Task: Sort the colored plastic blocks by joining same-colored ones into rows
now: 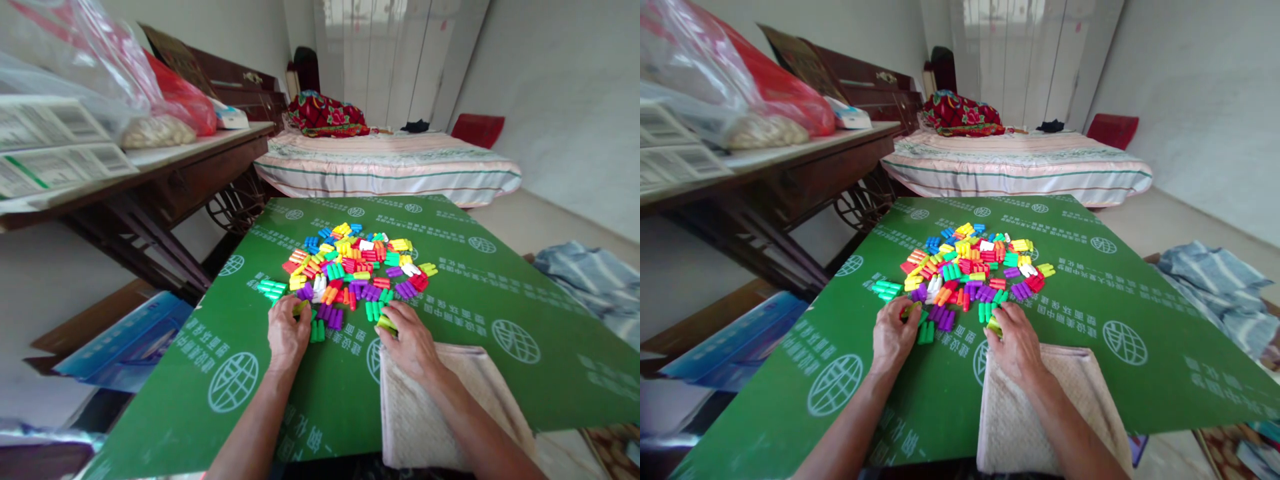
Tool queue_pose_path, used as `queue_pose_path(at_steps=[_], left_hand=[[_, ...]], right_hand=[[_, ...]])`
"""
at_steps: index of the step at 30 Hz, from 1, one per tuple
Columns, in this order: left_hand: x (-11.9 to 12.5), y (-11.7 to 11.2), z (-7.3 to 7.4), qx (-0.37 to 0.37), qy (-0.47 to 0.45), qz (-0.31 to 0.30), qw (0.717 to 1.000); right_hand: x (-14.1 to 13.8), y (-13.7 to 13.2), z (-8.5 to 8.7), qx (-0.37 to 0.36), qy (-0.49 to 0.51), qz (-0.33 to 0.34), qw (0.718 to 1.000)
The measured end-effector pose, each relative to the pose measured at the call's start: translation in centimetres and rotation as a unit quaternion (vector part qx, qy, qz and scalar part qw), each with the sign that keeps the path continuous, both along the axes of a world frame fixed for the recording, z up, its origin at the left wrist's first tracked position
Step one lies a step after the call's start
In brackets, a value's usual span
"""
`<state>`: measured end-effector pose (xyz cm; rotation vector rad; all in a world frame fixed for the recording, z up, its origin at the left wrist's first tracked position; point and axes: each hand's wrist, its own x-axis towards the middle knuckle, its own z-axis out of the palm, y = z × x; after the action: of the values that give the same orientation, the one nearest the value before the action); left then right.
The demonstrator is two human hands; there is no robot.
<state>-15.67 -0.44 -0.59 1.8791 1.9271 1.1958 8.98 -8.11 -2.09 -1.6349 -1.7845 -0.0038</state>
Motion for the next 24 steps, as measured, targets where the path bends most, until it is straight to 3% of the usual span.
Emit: queue_pose_path(at_steps=[5, 12, 19, 24], left_hand=[[-0.1, 0.2, -0.1, -0.030, -0.009, 0.001, 1.000], [-0.2, 0.2, -0.1, -0.049, -0.022, 0.004, 0.999], [-0.2, 0.0, -0.1, -0.042, -0.031, -0.002, 0.999], [-0.1, -0.3, 0.1, -0.040, -0.035, -0.001, 0.999]], right_hand=[[0.6, 1.1, 2.0, -0.010, 0.011, 0.015, 1.000], [1.3, 4.2, 4.3, -0.105, -0.023, -0.018, 0.994], [-1.0, 6.4, 4.9, -0.111, -0.101, 0.047, 0.988], [-2.3, 6.1, 4.7, -0.145, -0.155, 0.053, 0.976]])
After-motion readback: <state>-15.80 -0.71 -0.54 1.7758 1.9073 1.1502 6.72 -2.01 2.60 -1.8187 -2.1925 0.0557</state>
